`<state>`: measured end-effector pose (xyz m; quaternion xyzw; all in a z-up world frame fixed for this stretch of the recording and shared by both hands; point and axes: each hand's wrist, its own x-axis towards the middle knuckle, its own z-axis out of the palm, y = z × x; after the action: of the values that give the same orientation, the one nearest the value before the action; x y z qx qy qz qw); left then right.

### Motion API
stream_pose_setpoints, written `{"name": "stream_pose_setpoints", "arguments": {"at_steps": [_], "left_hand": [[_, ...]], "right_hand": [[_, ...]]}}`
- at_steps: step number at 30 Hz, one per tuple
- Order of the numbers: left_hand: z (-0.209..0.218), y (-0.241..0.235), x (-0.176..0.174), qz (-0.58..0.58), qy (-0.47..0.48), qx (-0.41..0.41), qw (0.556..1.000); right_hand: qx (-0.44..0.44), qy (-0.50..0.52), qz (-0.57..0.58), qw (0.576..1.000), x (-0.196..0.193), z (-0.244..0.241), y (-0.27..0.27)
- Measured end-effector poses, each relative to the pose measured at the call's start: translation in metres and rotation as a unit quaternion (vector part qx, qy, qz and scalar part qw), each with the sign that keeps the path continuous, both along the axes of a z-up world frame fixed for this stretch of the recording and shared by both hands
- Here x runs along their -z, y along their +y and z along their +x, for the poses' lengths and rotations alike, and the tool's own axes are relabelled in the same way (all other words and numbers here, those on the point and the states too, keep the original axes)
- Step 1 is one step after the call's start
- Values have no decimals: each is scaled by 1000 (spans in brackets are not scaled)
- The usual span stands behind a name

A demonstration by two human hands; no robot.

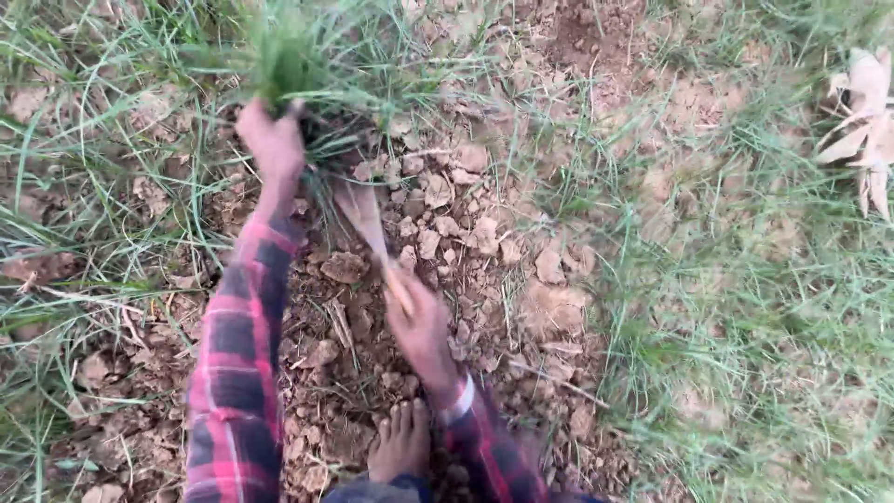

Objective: Dig up a plant from the soil using a small hand tool.

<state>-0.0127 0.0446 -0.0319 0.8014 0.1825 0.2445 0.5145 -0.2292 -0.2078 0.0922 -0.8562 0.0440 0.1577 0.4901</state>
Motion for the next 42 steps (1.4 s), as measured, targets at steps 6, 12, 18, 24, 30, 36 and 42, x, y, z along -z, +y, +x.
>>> {"name": "stream_pose_setpoints", "arguments": {"at_steps": [6, 12, 18, 24, 30, 36, 42], "left_hand": [[-15, 36, 23, -16, -20, -93, 995], [-11, 29, 9, -73, 0, -66, 995], [5, 19, -12, 96, -54, 41, 993], [35, 17, -16, 154, 18, 131, 979], [41, 20, 10, 15, 33, 130, 991], [36, 30, 72, -264, 23, -1, 964], [19, 21, 79, -275, -17, -39, 960]], "right_hand": [[17, -286, -22, 958, 3, 9, 9], [-57, -436, -1, 898, -5, 99, 13], [-113, -307, -11, 945, 3, 37, -1], [-2, -295, 74, 953, 45, 76, 49], [-51, -251, 40, 966, 7, 34, 8], [-60, -258, 48, 963, 9, 39, 11], [-70, -354, 26, 932, 30, 75, 26]]}}
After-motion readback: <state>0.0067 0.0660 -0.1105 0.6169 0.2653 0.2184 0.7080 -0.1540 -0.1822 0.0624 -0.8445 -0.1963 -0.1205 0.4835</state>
